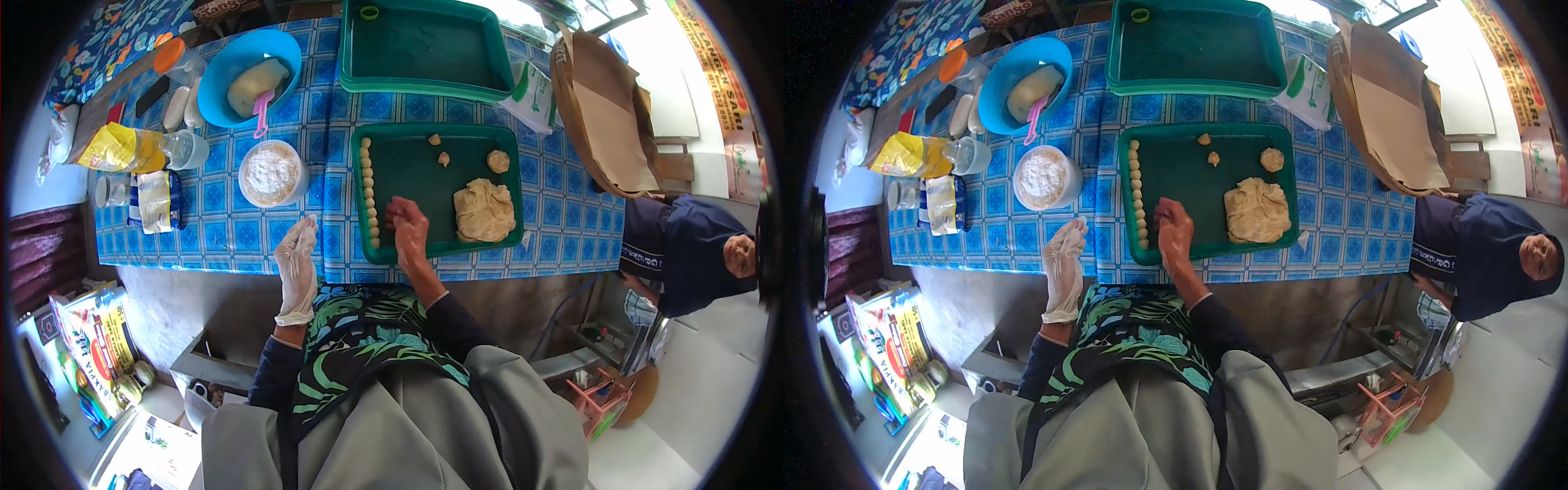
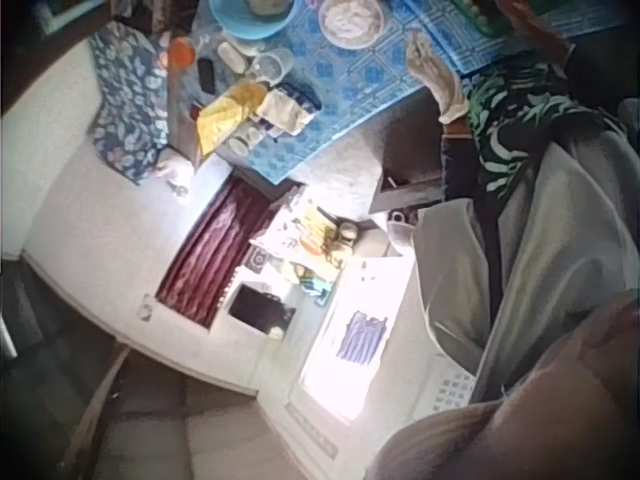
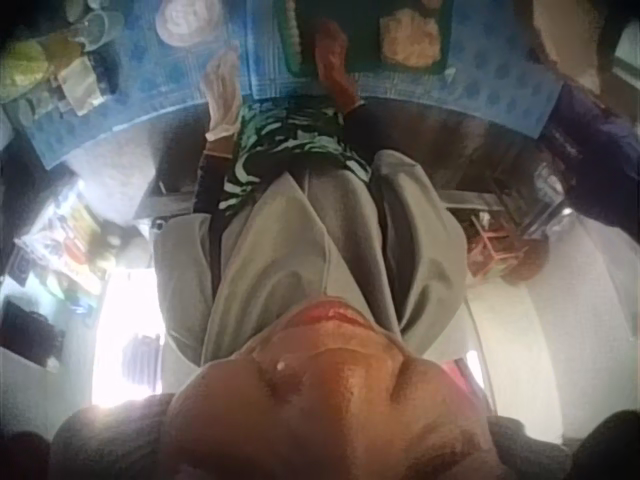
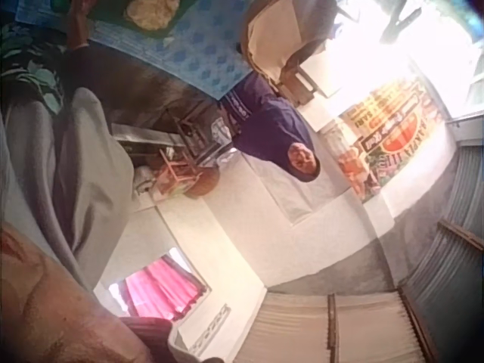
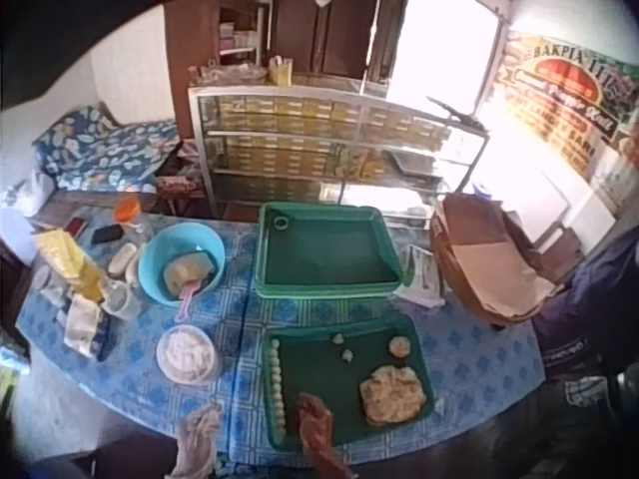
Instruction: The person shapes small pieces of dough by hand on a green tray, pulling portions from a larger dough mass and rolling them into small balls.
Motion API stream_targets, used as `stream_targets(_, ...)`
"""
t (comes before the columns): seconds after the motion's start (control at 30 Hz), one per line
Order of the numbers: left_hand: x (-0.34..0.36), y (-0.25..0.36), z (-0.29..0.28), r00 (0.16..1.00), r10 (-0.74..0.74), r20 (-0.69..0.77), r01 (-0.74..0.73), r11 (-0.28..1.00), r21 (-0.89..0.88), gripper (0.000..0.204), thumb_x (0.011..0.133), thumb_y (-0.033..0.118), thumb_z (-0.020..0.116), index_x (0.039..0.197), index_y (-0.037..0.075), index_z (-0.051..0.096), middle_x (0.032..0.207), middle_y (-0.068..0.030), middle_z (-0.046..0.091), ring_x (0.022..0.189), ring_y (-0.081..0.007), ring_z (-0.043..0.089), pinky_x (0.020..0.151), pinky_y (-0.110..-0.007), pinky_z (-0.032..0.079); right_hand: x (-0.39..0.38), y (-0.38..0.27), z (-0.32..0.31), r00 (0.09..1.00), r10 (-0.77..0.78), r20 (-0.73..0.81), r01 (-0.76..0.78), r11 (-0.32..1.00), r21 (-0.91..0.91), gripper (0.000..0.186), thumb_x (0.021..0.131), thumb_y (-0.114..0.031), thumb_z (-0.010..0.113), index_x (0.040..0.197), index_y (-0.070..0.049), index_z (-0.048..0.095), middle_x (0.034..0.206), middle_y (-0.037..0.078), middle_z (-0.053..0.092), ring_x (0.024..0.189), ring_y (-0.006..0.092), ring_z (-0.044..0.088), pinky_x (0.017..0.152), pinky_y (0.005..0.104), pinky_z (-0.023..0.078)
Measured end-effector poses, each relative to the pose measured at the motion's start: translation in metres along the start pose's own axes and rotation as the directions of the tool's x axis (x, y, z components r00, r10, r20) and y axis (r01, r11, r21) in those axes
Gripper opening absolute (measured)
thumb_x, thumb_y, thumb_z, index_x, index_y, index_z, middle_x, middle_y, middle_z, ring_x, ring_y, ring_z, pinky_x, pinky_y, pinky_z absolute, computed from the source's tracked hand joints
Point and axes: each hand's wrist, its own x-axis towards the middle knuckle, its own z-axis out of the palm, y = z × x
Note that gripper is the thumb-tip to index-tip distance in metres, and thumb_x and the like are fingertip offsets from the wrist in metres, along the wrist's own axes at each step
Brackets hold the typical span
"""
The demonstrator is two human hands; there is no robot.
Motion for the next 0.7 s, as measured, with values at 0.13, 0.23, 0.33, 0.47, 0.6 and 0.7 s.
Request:
stream_targets(0.13, 0.001, 0.0, 0.003, 0.999, -0.024, 0.03, 0.024, 1.0, 0.014, 0.039, 0.094, 0.018, 0.059, 0.123, -0.008, 0.056, 0.117, -0.0127, 0.062, 0.109, -0.0197, 0.056, 0.095, -0.029, 0.041, -0.021, 0.014, 0.003, 0.987, -0.081, 0.135, 0.141, 0.841, -0.523, 0.05, 0.075, 0.01, 0.059, 0.124, -0.001, 0.055, 0.107, 0.014, 0.06, 0.095, 0.022, 0.061, 0.079, 0.0314, 0.051)
stream_targets(0.23, -0.001, -0.004, 0.002, 0.999, -0.026, 0.03, 0.026, 1.0, -0.004, 0.038, 0.093, 0.017, 0.06, 0.121, -0.008, 0.057, 0.114, -0.0115, 0.063, 0.106, -0.0182, 0.057, 0.092, -0.028, 0.043, -0.026, 0.008, 0.004, 0.938, -0.235, 0.254, 0.347, 0.647, -0.679, 0.057, 0.07, 0.015, 0.061, 0.124, 0.0, 0.055, 0.1, 0.013, 0.057, 0.088, 0.023, 0.061, 0.074, 0.0306, 0.051)
stream_targets(0.33, -0.003, -0.007, 0.0, 0.999, -0.029, 0.037, 0.029, 0.999, -0.014, 0.035, 0.093, 0.017, 0.059, 0.119, -0.007, 0.059, 0.111, -0.0102, 0.063, 0.102, -0.0168, 0.058, 0.088, -0.027, 0.043, -0.028, 0.006, 0.003, 0.896, -0.294, 0.333, 0.443, 0.569, -0.693, 0.057, 0.068, 0.015, 0.062, 0.123, 0.0, 0.056, 0.096, 0.013, 0.055, 0.081, 0.0249, 0.06, 0.07, 0.0316, 0.051)
stream_targets(0.47, -0.008, -0.01, 0.002, 0.999, -0.036, 0.037, 0.038, 0.998, -0.052, 0.033, 0.094, 0.017, 0.059, 0.117, -0.007, 0.06, 0.11, -0.0099, 0.064, 0.1, -0.0166, 0.059, 0.086, -0.026, 0.044, -0.021, 0.005, -0.007, 0.886, -0.233, 0.4, 0.453, 0.617, -0.643, 0.05, 0.072, 0.017, 0.058, 0.12, 0.001, 0.058, 0.096, 0.013, 0.059, 0.078, 0.0237, 0.062, 0.068, 0.0311, 0.052)
stream_targets(0.6, -0.015, -0.009, 0.002, 1.0, -0.009, 0.029, 0.01, 0.998, -0.054, 0.034, 0.094, 0.018, 0.059, 0.118, -0.007, 0.059, 0.112, -0.0108, 0.064, 0.101, -0.0176, 0.06, 0.084, -0.025, 0.045, -0.01, 0.012, -0.025, 0.976, -0.096, 0.194, 0.185, 0.84, -0.511, 0.042, 0.078, 0.015, 0.053, 0.118, 0.003, 0.058, 0.098, 0.014, 0.064, 0.08, 0.0215, 0.064, 0.069, 0.0301, 0.053)
stream_targets(0.7, -0.015, -0.014, -0.003, 0.999, -0.038, 0.003, 0.038, 0.999, -0.031, 0.036, 0.095, 0.018, 0.059, 0.12, -0.007, 0.058, 0.114, -0.0121, 0.064, 0.102, -0.0182, 0.06, 0.083, -0.025, 0.045, -0.007, 0.013, -0.021, 0.96, 0.003, 0.279, 0.156, 0.823, -0.546, 0.037, 0.083, 0.01, 0.05, 0.119, 0.004, 0.057, 0.098, 0.015, 0.066, 0.084, 0.0202, 0.066, 0.071, 0.0296, 0.054)
